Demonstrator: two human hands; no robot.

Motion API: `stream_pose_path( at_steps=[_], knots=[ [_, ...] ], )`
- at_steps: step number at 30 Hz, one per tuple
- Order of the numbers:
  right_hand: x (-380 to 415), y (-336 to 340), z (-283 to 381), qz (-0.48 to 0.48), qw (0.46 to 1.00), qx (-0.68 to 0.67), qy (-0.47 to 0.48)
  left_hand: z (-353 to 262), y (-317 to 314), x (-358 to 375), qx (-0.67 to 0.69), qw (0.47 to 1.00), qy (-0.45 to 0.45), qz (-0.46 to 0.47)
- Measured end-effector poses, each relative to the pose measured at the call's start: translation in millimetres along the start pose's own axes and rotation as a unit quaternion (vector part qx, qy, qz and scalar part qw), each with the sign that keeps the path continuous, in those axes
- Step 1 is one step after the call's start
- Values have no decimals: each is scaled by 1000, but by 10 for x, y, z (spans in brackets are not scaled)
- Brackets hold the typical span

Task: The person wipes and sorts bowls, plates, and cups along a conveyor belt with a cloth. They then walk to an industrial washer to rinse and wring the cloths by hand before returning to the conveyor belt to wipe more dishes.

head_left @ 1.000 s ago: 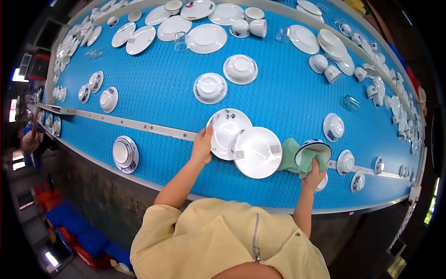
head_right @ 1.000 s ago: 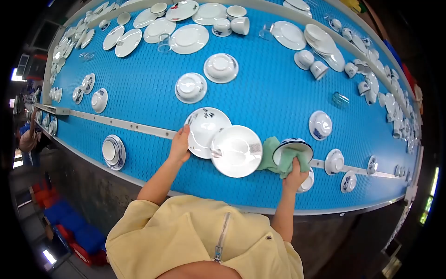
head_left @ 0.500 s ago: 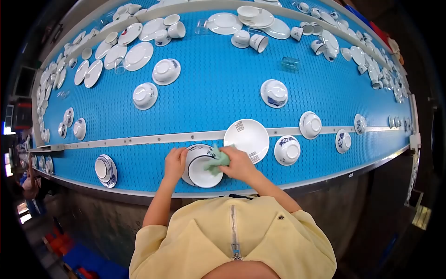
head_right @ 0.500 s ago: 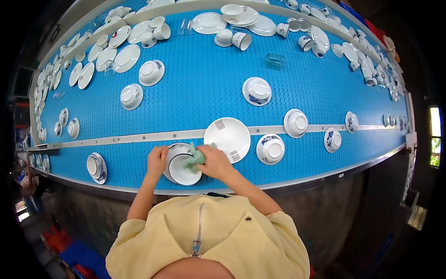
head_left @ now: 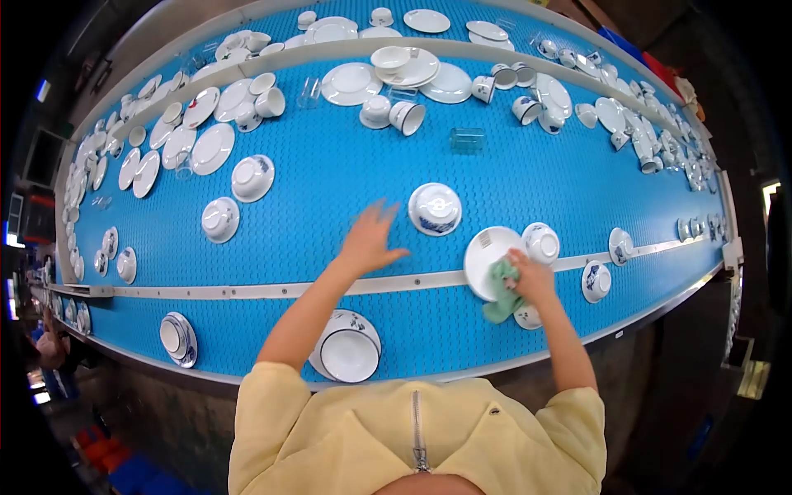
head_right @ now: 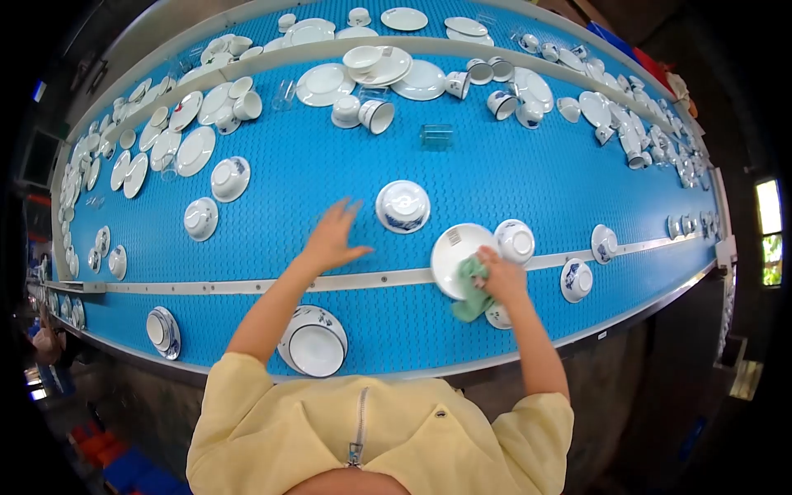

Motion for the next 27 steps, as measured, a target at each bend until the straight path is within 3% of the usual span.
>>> stream_pose_path(
  at_steps=[5, 7, 8, 9, 10, 11, 12, 13, 14, 15, 16, 18, 20, 21, 22, 23, 25, 26, 27],
  knots=[
    [-712, 303, -1272, -23, 995, 8, -97, -459, -659, -804, -50, 997, -63, -9],
    [-825, 704, -1488, -192, 974, -2, -117, -479, -907, -987, -47, 997, -66, 14],
    [-853, 683, -1537, -196, 973, 1, -121, -435, -919, -995, 21, 998, -56, -20],
    [-861, 625, -1571, -196, 951, -181, -158, -423, -935, -1013, 89, 994, -46, -54],
    [-873, 525, -1511, -189, 895, -358, -186, -553, -905, -1048, 89, 993, -50, -54],
    [-813, 536, -1175, -186, 799, -550, -159, -522, -997, -1029, 377, 922, 87, 34],
    [-729, 497, -793, -169, 667, -716, -123, -631, -1219, -896, 622, 744, 217, 114],
    [-752, 199, -655, -190, 615, -764, -47, -844, -1238, -892, 658, 717, 193, 120],
    [-674, 169, -278, -177, 667, -724, 17, -1070, -1311, -904, 693, 690, 168, 127],
    [-606, 177, 37, -164, 713, -677, 83, -1186, -1519, -950, 665, 730, 93, 122],
    [-596, 164, 10, -155, 721, -674, 44, -1358, -1218, -959, 549, 822, 62, 140],
    [-566, 212, -117, -143, 728, -670, 13, -1116, -1664, -1101, 568, 784, 108, 225],
    [-482, 90, -444, -141, 690, -706, -76, -1071, -1199, -1579, 395, 869, 74, 288],
    [-429, 76, -512, -134, 717, -680, -75, -788, -967, -2011, 283, 946, 57, 145],
    [-375, 46, -573, -128, 744, -652, -71, -554, -697, -2363, 158, 987, 40, -4],
    [-315, 130, -628, -169, 802, -572, -39, -444, -434, -2649, 77, 992, 8, -104],
    [-208, 191, -607, -206, 898, -389, 22, -62, -527, -3168, -67, 980, -42, -181],
    [-163, 176, -547, -205, 934, -290, 50, -28, -623, -3396, -134, 978, -74, -140],
    [-113, 205, -469, -179, 939, -280, 83, -12, -786, -3591, -199, 971, -100, -91]
  ],
)
Point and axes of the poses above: each hand's wrist, its own x-axis away from the middle knuckle, its own y-axis out of the back of the hand, z = x × y, the point moved 10 cm from there along -x, towards the middle knuckle, and after that the axes turned 3 degrees about -x, right-handed, at the moved point
